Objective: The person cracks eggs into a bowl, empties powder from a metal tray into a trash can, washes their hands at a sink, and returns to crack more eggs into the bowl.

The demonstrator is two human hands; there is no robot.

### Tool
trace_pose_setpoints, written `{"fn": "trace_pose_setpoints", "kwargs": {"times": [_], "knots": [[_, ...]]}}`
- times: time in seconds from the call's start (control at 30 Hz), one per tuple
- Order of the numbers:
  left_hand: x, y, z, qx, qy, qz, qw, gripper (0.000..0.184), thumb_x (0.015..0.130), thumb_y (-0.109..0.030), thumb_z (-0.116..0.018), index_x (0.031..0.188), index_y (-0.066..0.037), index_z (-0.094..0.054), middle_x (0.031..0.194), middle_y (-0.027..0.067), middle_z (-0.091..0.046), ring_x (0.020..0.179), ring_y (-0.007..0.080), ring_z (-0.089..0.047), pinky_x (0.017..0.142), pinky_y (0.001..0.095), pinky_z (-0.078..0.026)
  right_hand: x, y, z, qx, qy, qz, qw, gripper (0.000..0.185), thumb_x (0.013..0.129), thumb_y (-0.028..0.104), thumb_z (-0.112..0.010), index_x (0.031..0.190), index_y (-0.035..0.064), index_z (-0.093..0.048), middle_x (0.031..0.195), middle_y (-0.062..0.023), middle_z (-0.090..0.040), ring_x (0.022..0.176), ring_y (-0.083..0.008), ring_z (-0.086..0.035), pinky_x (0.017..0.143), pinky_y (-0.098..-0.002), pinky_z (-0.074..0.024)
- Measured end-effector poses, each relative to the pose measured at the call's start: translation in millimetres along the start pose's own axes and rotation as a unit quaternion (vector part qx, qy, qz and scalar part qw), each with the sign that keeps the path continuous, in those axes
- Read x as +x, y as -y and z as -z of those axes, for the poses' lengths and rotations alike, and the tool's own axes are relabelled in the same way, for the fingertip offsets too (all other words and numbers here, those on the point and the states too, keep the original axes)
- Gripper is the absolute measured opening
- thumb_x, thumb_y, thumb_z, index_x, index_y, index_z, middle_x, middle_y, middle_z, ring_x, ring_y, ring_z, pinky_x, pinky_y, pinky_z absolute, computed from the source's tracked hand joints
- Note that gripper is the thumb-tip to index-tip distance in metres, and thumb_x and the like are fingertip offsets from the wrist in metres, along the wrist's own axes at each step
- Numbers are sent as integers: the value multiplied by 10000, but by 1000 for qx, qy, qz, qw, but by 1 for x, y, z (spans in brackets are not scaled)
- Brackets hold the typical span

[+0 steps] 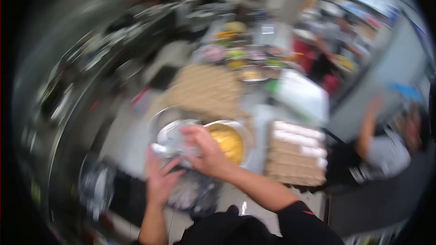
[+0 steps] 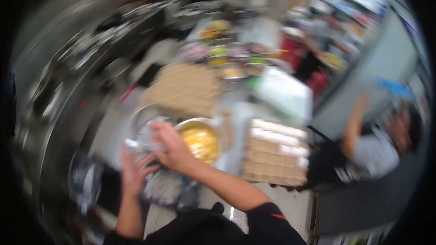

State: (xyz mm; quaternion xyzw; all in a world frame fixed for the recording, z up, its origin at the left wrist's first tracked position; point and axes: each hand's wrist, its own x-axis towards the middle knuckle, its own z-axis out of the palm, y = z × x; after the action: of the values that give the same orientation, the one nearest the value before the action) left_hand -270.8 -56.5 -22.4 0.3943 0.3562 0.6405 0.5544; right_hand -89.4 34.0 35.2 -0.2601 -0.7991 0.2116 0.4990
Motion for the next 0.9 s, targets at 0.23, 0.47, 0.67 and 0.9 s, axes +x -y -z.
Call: {"fn": "trace_pose_setpoints", "kwargs": {"times": [0.23,0.47,0.67,0.9], "knots": [[-26,40,74,89,-155,94,979,602,886,-171,-738,1390,-44,-435,1247,94,-565,1105,151,-564,902,293,-502,-33,16,-94,24,304,-97,947,504,746,69,-765,1201,52,-548,1479,-290,-341,1283,-469,-458,1020,-443,-459],[-53,1,198,499,-394,30,771,547,824,-236,-752,1277,-24,-531,1213,212,-608,1102,322,-605,947,413,-489,-37,20,-55,-7,321,-187,928,495,783,125,-787,1232,67,-587,1409,-235,-463,1251,-405,-518,980,-434,-488],[-40,-29,520,699,-376,353,495,888,947,-634,-459,1588,-150,-81,1610,251,-148,1494,414,-94,1198,542,6,-51,23,5,-97,269,-150,946,464,870,197,-706,1272,46,-531,1289,-184,-504,1115,-372,-583,916,-425,-506],[9,-30,394,452,-420,-52,786,931,930,-358,-668,1593,-209,-31,1550,266,-293,1295,383,-488,959,421,-487,-75,43,122,-281,-2,-244,928,682,840,101,-745,1428,54,-404,1045,-83,-628,803,-147,-662,635,-271,-531]]}}
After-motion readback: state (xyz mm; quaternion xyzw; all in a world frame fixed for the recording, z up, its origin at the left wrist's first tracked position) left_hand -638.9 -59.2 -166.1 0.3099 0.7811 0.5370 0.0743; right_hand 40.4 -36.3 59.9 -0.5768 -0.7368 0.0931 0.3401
